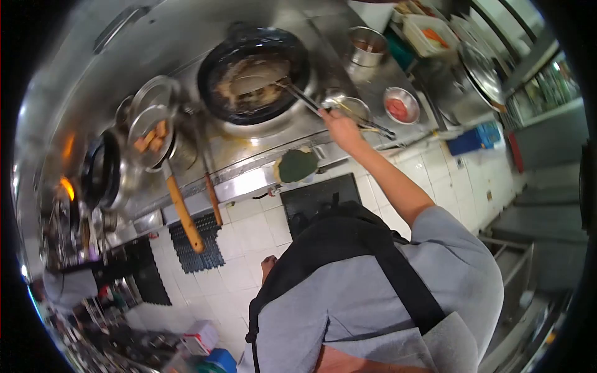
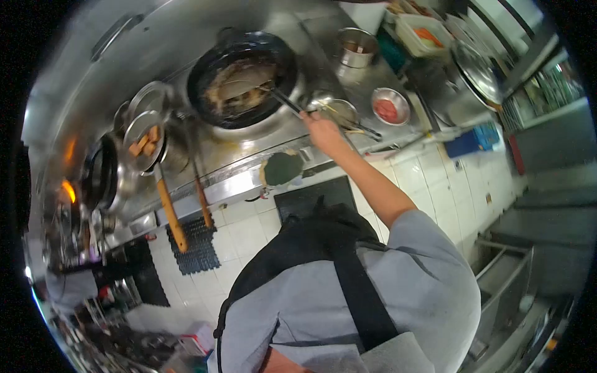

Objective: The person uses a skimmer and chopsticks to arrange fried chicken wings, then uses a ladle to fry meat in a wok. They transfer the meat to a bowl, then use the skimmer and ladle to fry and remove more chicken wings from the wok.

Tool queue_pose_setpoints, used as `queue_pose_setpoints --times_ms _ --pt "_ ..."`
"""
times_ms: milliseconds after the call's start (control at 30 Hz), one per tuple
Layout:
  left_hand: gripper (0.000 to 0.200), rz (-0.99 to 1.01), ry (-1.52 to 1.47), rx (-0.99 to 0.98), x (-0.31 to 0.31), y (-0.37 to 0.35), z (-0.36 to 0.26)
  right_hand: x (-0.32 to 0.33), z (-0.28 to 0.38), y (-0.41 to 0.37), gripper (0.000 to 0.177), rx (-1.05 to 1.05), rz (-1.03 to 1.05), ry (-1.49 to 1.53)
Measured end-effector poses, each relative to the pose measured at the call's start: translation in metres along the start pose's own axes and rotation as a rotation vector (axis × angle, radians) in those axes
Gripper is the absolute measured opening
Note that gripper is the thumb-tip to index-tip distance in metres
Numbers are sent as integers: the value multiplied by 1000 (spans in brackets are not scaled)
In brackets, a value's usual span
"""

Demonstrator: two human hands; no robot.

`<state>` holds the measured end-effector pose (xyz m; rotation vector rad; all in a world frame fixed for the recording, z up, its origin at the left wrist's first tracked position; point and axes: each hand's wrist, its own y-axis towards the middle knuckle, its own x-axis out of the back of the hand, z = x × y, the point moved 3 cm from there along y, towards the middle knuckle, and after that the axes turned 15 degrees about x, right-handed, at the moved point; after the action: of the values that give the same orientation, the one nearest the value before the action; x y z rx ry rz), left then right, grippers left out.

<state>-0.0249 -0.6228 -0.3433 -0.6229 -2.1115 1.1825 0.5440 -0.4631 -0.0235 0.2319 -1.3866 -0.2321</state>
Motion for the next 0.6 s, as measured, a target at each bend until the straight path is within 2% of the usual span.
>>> queue_pose_setpoints --times_ms 67,167,200,233,267,300,333,367,400,433,467,533,600 --pt "29 43 60 -43 -6 15 -19 -1 2 -12 46 25 10 -42" --pt "28 78 64 -87 -13 25 -53 -2 -2 -25 55 12 49 59" --pt "28 89 28 -97 -14 18 -73 -1 -4 -26 45 -34 68 104" --pt "28 112 -37 -95 -15 10 -95 5 -9 -35 39 -37 2 173" --pt "29 146 -180 -80 -9 -35 -146 14 -22 -41 34 -36 -71 231" --pt "28 140 -274 -20 -10 -45 -177 25 -40 -47 31 -36 -145 287" --pt "27 133 -367 54 -11 -53 -192 54 -65 -57 31 -228 -209 284" --pt "26 123 -464 132 -15 -57 -196 61 -109 -82 33 -283 -384 187" --pt "23 142 -515 122 -19 -55 -201 74 -149 -103 39 -509 -402 102" --pt "22 117 -464 125 -25 -56 -203 75 -193 -127 38 -727 -173 -99" --pt "22 89 -413 129 -29 -58 -204 73 -230 -151 45 -785 -177 -177" --pt "22 56 -310 156 -37 -65 -206 15 -310 -198 43 -957 -148 95" --pt "21 71 -235 101 -45 -50 -183 -29 -328 -200 39 -1095 -435 863"
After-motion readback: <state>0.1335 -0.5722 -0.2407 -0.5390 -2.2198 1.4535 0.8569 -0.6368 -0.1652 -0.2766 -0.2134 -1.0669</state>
